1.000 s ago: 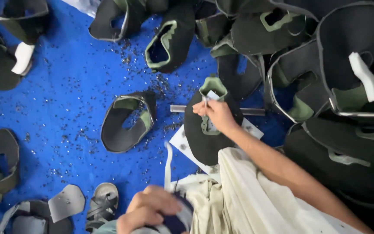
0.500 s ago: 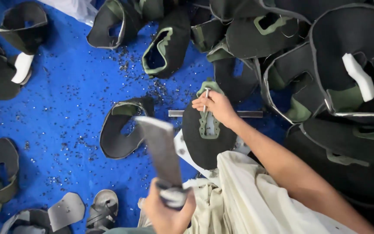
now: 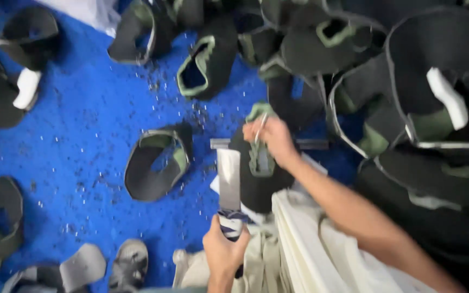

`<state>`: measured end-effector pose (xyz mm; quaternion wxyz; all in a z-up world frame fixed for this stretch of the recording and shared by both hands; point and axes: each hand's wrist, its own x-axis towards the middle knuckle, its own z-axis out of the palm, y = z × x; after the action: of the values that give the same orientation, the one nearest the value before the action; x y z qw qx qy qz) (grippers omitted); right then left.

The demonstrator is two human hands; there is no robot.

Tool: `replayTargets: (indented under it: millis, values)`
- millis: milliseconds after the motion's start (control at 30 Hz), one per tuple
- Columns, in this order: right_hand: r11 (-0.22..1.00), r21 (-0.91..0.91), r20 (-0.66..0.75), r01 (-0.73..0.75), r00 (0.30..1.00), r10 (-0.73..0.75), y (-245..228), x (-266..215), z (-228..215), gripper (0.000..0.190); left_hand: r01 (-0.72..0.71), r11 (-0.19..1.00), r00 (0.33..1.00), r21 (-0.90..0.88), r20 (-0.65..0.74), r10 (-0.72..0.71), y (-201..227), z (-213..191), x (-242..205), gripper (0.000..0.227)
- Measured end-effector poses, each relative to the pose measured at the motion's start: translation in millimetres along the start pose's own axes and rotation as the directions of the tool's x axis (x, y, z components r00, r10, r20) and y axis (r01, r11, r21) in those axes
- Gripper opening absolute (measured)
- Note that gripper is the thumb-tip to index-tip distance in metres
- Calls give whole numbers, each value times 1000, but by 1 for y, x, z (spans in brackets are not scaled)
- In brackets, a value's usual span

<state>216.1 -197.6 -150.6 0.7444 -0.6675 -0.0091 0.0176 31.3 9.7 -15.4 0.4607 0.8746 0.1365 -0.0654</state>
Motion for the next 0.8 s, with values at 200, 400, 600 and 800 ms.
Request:
replayTargets:
  millis: [200, 400, 600, 800]
  values:
    - [943, 181, 38, -279, 960, 277, -25, 32, -8, 15, -103, 990, 986, -94, -141, 90, 35, -41, -16, 34]
    - [979, -186, -14, 84, 996, -89, -8, 10, 1, 10, -535, 706, 843, -463, -243, 479, 39, -98, 14, 51]
    - [928, -254, 139, 272, 960, -244, -47, -7, 9, 22, -485, 854, 874, 190, 73, 480, 37, -13, 42, 37]
    - [834, 551, -180, -10, 975, 131, 19, -4, -40, 20, 115, 988, 975, 106, 180, -133, -138, -10, -46, 63]
